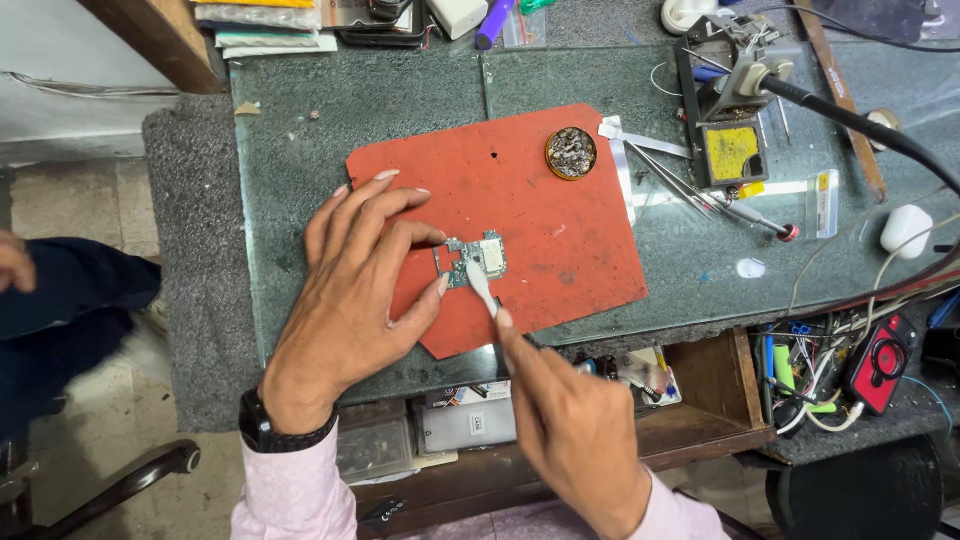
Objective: The person uses a toothbrush to scrub a small circuit board placed on a red mat. They hold the board steady with their left hand while scrubbing with their right hand, focusing on a specific area of the board.
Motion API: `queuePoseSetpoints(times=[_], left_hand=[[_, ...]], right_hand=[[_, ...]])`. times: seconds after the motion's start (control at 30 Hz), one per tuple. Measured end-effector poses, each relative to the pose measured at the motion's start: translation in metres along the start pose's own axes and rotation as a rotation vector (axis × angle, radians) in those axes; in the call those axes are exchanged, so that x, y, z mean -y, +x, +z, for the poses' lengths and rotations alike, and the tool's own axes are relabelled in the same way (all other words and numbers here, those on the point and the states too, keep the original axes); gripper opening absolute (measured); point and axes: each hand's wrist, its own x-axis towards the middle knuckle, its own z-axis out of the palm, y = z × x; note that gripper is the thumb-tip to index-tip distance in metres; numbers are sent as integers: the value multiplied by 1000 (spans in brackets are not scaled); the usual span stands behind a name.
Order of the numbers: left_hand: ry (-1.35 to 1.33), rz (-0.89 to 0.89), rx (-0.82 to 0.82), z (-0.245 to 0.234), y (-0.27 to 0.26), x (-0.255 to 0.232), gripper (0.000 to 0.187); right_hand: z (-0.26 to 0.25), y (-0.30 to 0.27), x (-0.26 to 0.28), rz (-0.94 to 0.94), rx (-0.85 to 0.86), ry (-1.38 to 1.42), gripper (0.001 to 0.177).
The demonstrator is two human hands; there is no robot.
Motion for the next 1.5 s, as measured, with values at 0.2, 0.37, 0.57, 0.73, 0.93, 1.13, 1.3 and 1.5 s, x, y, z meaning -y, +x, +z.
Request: queuePoseSetpoints(times=[0.2,0.37,0.57,0.73,0.93,1.13,1.3,1.5], left_hand=[[11,-19,13,1,0,0,35],[-4,-25,7,-2,1,-2,36],[-5,-19,5,-2,0,-1,35],[-7,-3,-14,-2,1,-1,34],[-4,-2,-19,1,-4,0,33],[-1,2,-8,2,-1,-1,34],[2,-5,-8,3,-2,0,33],[0,-7,-9,2,0,-2,32]], right_hand=[[8,7,-15,-39,-55,1,45],[-3,1,-10,-27,-6,13,51],[-1,16,-7,-55,-25,-27,47],[2,9,-5,-39,-42,25,46],[-2,15,1,-21,-30,18,46],[-3,10,-3,-64,-71,51,46],[0,8,-9,-45,-66,21,44],[-9,12,-2,-35,-15,30,48]])
